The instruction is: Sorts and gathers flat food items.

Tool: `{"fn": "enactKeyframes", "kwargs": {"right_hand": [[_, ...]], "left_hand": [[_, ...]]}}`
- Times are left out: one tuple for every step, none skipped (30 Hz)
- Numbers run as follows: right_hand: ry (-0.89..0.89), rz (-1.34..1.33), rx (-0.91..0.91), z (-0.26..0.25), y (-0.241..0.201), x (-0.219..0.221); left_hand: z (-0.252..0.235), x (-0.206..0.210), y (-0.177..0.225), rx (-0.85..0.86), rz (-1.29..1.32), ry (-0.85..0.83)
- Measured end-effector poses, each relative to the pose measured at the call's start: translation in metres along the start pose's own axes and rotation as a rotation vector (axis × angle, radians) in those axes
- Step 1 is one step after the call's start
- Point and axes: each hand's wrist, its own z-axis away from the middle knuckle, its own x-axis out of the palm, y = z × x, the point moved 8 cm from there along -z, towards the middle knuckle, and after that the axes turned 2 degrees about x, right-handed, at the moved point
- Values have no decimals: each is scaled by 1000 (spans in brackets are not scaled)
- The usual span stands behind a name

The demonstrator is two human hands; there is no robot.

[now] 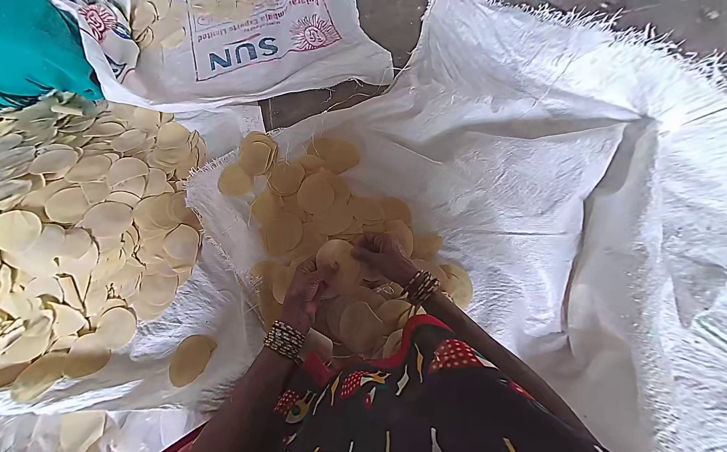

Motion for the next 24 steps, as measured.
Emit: {"fn": "enactKeyframes", "kwargs": {"right_hand": [[80,170,-14,-1,-10,-8],[171,305,-50,-3,-22,-15],[246,428,-94,-8,-30,-22],[293,538,-120,-17,-32,-27],[303,621,-112,-28,-30,-30],[279,680,-64,-39,-25,-31],[252,727,-17,-49,-19,-32],[233,741,11,-56,-14,-34],[226,729,29,-59,-13,-36],[221,698,44,-61,-13,-39],[220,671,55,-61,-14,-42],[223,654,54,-60,-16,-44],[223,653,46,-60,-18,-46],[229,667,37,-60,-18,-46],[235,696,28,-60,-18,-45],[244,734,23,-60,-17,-41],[249,771,30,-60,-17,-38],[251,798,56,-60,-17,-36],[254,814,82,-61,-17,-35],[258,825,93,-61,-18,-35],[257,838,91,-62,-18,-33],[251,853,83,-64,-18,-31],[242,868,79,-65,-17,-29],[236,877,68,-66,-16,-28]], "left_hand": [[1,-5,-4,-35,-32,20],[2,-9,-6,-34,-43,36],[2,-14,-7,-11,-41,52],[2,-18,-7,19,-29,75],[3,-23,-7,47,-11,113],[5,-27,-7,71,0,146],[6,-30,-6,92,4,171],[7,-33,-5,105,10,191],[8,-36,-5,113,19,202],[9,-39,-5,118,30,214],[10,-41,-6,122,37,223],[10,-43,-8,127,45,227],[10,-43,-9,132,54,233],[10,-44,-11,136,66,238],[11,-44,-12,139,79,243],[11,-43,-13,143,91,246],[12,-42,-14,143,99,249],[12,-41,-14,140,102,254],[13,-41,-13,136,103,256],[13,-40,-13,137,103,256],[13,-40,-11,142,103,255],[13,-39,-10,147,104,258],[13,-39,-8,152,99,264],[13,-38,-6,158,93,267]]}}
